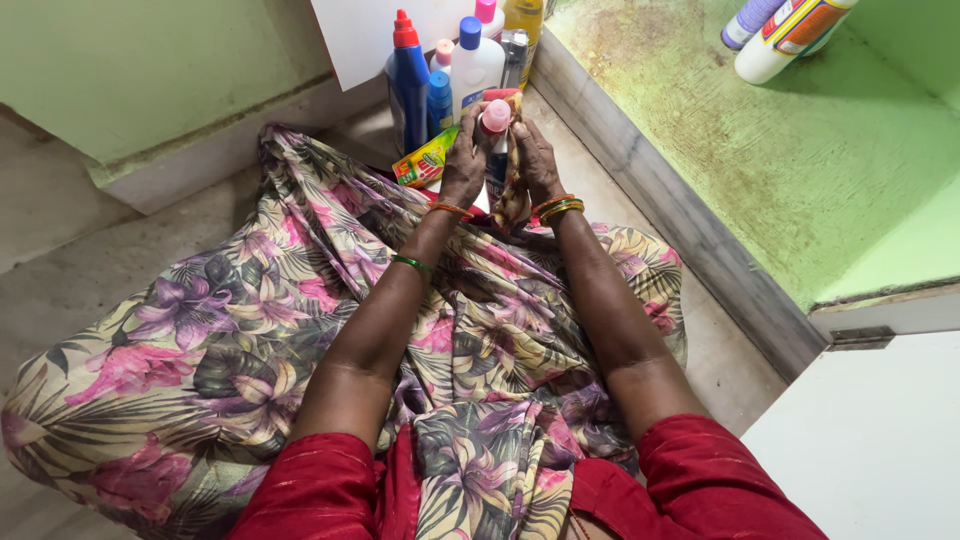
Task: The person wipes a green shelf with a cloth, then picks up and wipes several cleaning product bottles and a small packet before placing them back on the shelf.
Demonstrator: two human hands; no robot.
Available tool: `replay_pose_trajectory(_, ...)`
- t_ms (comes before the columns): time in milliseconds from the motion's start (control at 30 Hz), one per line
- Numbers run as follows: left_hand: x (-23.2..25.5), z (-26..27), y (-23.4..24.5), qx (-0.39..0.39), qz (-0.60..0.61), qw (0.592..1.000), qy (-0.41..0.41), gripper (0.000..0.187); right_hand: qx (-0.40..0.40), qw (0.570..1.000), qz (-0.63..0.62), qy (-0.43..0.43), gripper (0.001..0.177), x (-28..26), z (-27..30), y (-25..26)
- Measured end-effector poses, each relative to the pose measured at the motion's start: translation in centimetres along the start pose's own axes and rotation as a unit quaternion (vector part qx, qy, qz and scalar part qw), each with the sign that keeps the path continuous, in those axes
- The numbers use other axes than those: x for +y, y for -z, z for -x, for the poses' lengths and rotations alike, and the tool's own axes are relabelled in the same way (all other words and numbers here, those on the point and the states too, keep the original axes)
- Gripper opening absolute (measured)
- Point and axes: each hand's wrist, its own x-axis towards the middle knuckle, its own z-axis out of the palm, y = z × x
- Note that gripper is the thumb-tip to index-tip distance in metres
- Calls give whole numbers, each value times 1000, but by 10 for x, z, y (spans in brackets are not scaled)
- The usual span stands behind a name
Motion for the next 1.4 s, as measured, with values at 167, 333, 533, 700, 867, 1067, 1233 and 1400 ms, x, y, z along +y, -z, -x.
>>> replay_pose_trajectory(167, -4, -3, 2, -16, -15, 1000, 0, 42, 27, 944, 327, 22, 51, 43, -12, 30)
replay_pose_trajectory(333, 8, -4, 6, 2, -129, 991, -45, 67, 96, 984, 132, -76, 57, 42, -16, 30)
replay_pose_trajectory(533, 10, 2, -3, 80, -198, 977, -13, 62, 54, 991, 37, 115, 43, 20, 5, -19)
replay_pose_trajectory(700, 5, 2, -14, 80, -182, 978, 57, 56, 97, 950, 174, 239, 40, 7, 18, -44)
replay_pose_trajectory(867, -13, -4, -26, 58, -214, 972, 73, 51, 84, 990, -96, 66, 47, 9, 10, -31)
replay_pose_trajectory(1067, -27, -11, -3, 20, -141, 990, 4, 53, 140, 977, 19, -159, 58, 48, 0, 17)
replay_pose_trajectory(1233, -5, -10, -1, -25, -94, 995, 36, 73, 120, 972, 29, -200, 53, 58, 0, 19)
replay_pose_trajectory(1400, -9, -5, -27, -17, 134, 988, 68, 62, 86, 994, 60, -32, 58, 45, 4, 3)
